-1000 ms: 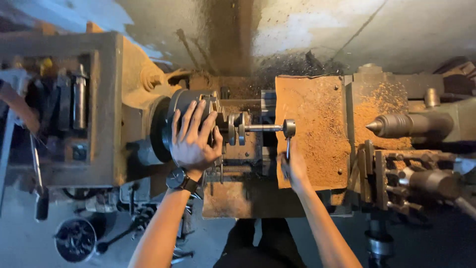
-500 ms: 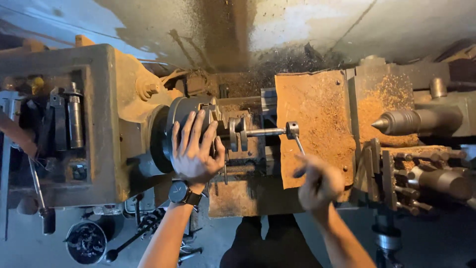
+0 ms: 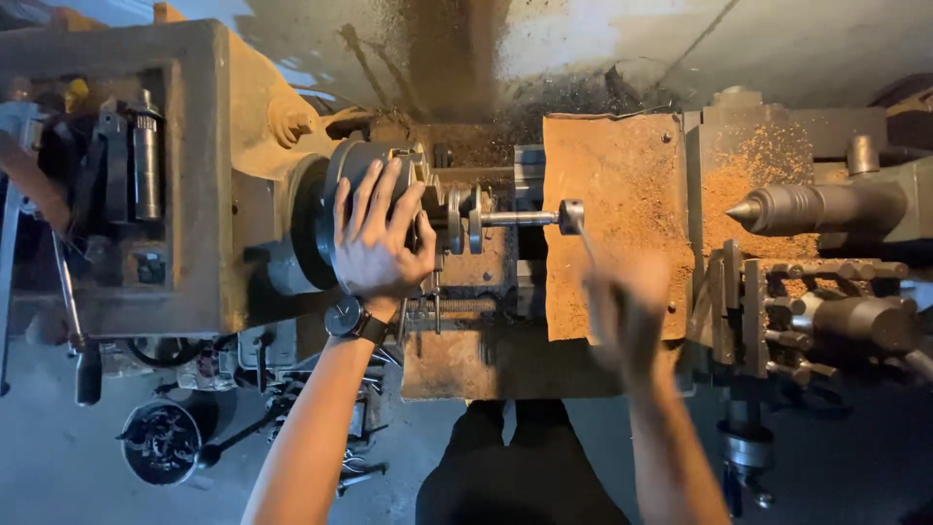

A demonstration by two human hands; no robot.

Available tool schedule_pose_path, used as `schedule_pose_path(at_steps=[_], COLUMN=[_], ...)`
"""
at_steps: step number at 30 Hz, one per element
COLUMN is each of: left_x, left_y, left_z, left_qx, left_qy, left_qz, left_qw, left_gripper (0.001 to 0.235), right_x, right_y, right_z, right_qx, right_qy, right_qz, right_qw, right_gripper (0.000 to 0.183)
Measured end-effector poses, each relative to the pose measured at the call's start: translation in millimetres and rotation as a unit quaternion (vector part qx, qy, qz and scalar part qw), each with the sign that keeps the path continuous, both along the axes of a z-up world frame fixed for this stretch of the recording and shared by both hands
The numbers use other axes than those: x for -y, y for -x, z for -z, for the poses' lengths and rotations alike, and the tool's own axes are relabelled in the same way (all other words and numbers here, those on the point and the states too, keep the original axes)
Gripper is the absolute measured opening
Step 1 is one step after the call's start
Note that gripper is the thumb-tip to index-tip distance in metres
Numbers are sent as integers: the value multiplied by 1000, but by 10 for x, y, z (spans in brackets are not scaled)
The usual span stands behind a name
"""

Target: Using a lathe and precision tools to repair or modify a motorcycle crankshaft.

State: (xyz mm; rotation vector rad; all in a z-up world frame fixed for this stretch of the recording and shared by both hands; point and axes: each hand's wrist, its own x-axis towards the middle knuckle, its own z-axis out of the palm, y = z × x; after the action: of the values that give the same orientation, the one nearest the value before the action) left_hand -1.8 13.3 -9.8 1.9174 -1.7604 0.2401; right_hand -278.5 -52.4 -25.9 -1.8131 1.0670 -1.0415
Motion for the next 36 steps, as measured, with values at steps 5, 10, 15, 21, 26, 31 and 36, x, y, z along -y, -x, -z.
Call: schedule_pose_path(at_steps=[5,10,15,21,26,31,36], left_x=[44,95,113,-14,101,70,105], left_y=[16,2,-36,28,8,11,-9], left_z=[-41,-85,-57,-72,-110,-73,-69], left_qx=[-3,0,1,9,-7,3,3], left_qy=[-3,-10,-3,-3,2,-12,-17], left_qz=[-3,1,-4,-3,-9,-5,-8], left_qw=[1000,1000,1000,1000,1000,1000,1000], left_gripper=[36,36,34,36,37,34,33], right_x=[-936,-437,652,1225,-250,-613,-177], right_y=[665,413,-41,-122,536,535,302], right_z=[760,1061,1622,946,1100,302,1342], right_qx=[12,-338,-24,448,274,-125,-262], right_qy=[-99,-171,-352,-313,-318,-277,-228], right_qz=[-42,-24,19,-47,-14,-14,-21], right_qw=[994,925,936,836,908,953,937], right_gripper=[16,26,26,53,42,37,34])
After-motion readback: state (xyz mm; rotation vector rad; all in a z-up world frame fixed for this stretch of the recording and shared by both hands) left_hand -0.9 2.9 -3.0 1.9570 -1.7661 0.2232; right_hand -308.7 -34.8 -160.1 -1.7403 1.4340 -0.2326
